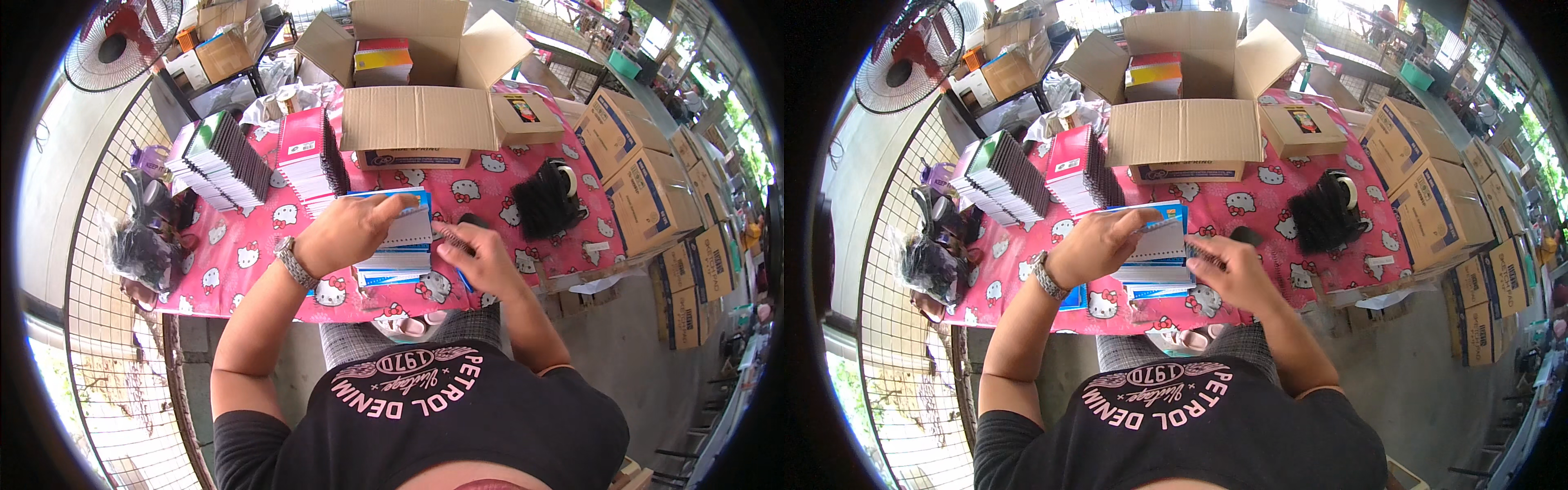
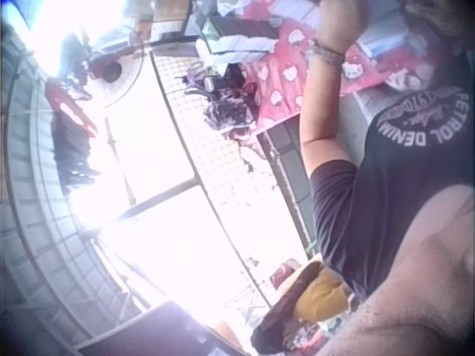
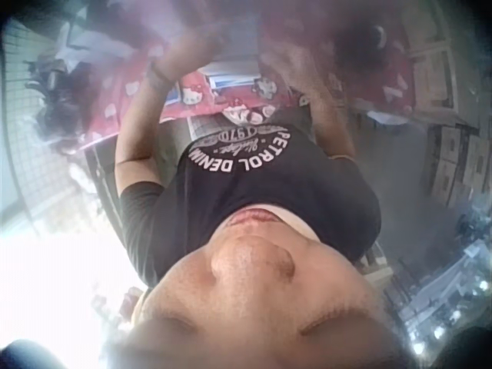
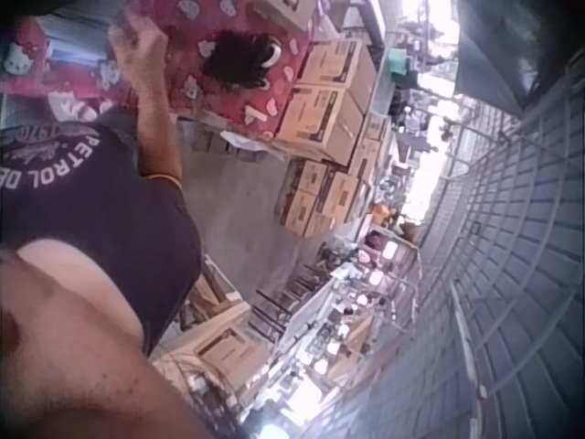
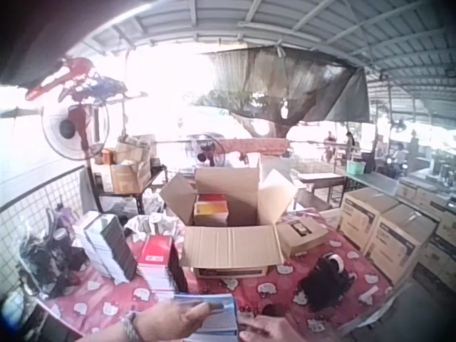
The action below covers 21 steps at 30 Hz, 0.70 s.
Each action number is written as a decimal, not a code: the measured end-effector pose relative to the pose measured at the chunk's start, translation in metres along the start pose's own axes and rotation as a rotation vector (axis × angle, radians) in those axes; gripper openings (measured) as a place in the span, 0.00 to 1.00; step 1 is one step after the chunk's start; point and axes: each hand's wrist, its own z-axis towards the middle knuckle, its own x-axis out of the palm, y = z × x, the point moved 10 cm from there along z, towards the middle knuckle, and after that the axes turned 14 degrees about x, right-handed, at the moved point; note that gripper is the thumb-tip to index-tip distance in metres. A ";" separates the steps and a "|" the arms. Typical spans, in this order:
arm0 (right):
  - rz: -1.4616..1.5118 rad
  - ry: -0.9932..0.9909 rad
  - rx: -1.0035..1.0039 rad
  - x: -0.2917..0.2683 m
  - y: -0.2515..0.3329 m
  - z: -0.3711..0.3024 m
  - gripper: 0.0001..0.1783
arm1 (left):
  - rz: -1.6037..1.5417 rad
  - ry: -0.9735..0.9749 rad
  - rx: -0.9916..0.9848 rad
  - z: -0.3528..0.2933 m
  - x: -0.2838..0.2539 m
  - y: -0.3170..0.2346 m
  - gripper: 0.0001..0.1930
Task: The person inserts wire bindings into small pink notebooks and then places stacks of blue and yellow notebooks into a cardboard box.
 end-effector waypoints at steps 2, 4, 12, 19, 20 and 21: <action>-0.151 -0.090 -0.155 0.006 0.021 -0.010 0.23 | 0.062 -0.027 0.054 0.001 -0.002 -0.006 0.17; -0.135 -0.085 -0.116 0.008 0.022 -0.009 0.23 | 0.123 0.014 0.068 -0.001 0.002 -0.010 0.17; 0.401 -0.026 0.150 0.011 0.001 0.011 0.18 | 0.111 0.008 0.093 0.000 -0.001 -0.017 0.11; 1.066 0.206 0.151 0.018 0.007 0.020 0.19 | 0.127 -0.026 -0.136 0.011 -0.026 0.011 0.11; 0.959 0.122 0.125 0.010 0.004 0.021 0.20 | 0.166 0.028 -0.198 0.016 -0.032 0.012 0.13; 0.852 0.038 0.100 0.003 0.000 0.021 0.22 | 0.200 0.007 -0.153 0.019 -0.033 0.009 0.14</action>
